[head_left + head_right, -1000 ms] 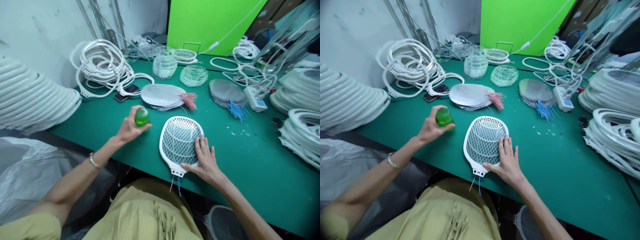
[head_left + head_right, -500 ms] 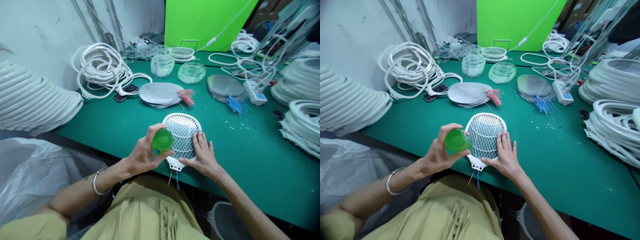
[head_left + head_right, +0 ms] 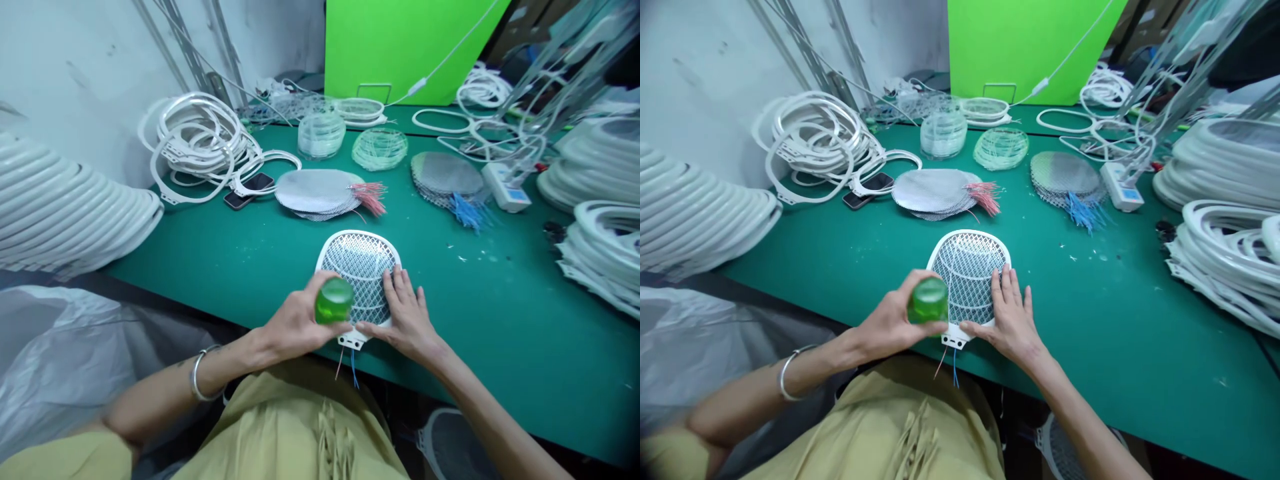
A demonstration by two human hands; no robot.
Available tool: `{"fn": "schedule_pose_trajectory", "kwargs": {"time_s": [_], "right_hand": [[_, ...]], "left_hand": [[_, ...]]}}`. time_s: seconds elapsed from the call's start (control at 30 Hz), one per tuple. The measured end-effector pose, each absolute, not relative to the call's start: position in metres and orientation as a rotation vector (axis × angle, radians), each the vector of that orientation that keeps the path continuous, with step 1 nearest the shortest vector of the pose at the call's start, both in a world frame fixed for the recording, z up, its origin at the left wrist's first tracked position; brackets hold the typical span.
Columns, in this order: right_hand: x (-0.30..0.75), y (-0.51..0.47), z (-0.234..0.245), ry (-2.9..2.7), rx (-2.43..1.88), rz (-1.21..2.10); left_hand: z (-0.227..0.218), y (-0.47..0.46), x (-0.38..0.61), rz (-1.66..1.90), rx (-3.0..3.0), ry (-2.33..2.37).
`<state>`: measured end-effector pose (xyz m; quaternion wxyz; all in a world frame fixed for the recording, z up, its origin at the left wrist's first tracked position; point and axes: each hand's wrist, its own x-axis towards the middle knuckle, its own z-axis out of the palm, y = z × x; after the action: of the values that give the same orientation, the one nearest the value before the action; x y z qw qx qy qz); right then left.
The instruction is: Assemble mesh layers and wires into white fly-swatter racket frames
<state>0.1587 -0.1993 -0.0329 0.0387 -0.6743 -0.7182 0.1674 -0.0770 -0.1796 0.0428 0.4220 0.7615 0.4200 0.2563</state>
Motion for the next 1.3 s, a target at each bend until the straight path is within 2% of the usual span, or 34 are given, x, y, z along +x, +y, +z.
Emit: {"fn": "schedule_pose_trajectory", "kwargs": {"time_s": [0.1,0.23,0.37,0.5,0.63,0.73,0.87,1.0,1.13,1.3], "right_hand": [[0.160,-0.200,-0.035,-2.209,-2.057,0.472],[0.160,-0.201,-0.035,-2.218,-2.055,0.442],[0.160,-0.201,-0.032,-2.204,-2.061,0.443],[0.159,-0.201,-0.027,-2.210,-2.093,0.491],[0.158,-0.200,-0.022,-2.220,-2.116,0.526],[0.158,-0.199,-0.021,-2.219,-2.128,0.545],[0.158,-0.198,-0.020,-2.212,-2.137,0.570],[0.157,-0.196,-0.017,-2.211,-2.156,0.610],[0.156,-0.196,-0.013,-2.216,-2.173,0.619],[0.156,-0.197,-0.010,-2.203,-2.191,0.673]], "left_hand": [[0.046,-0.167,-0.088,0.902,1.851,1.166],[0.038,-0.158,-0.099,0.685,2.071,1.143],[0.029,-0.154,-0.103,0.928,2.074,1.166],[0.027,-0.137,-0.104,0.755,2.110,1.132],[0.026,-0.108,-0.099,0.874,2.110,1.101],[0.024,-0.085,-0.094,0.798,2.043,1.152],[0.021,-0.067,-0.085,0.969,1.979,1.144],[0.020,-0.055,-0.072,0.834,2.077,1.115],[0.019,-0.035,-0.053,0.949,2.040,1.117],[0.017,-0.015,-0.029,0.857,1.989,1.108]]}}
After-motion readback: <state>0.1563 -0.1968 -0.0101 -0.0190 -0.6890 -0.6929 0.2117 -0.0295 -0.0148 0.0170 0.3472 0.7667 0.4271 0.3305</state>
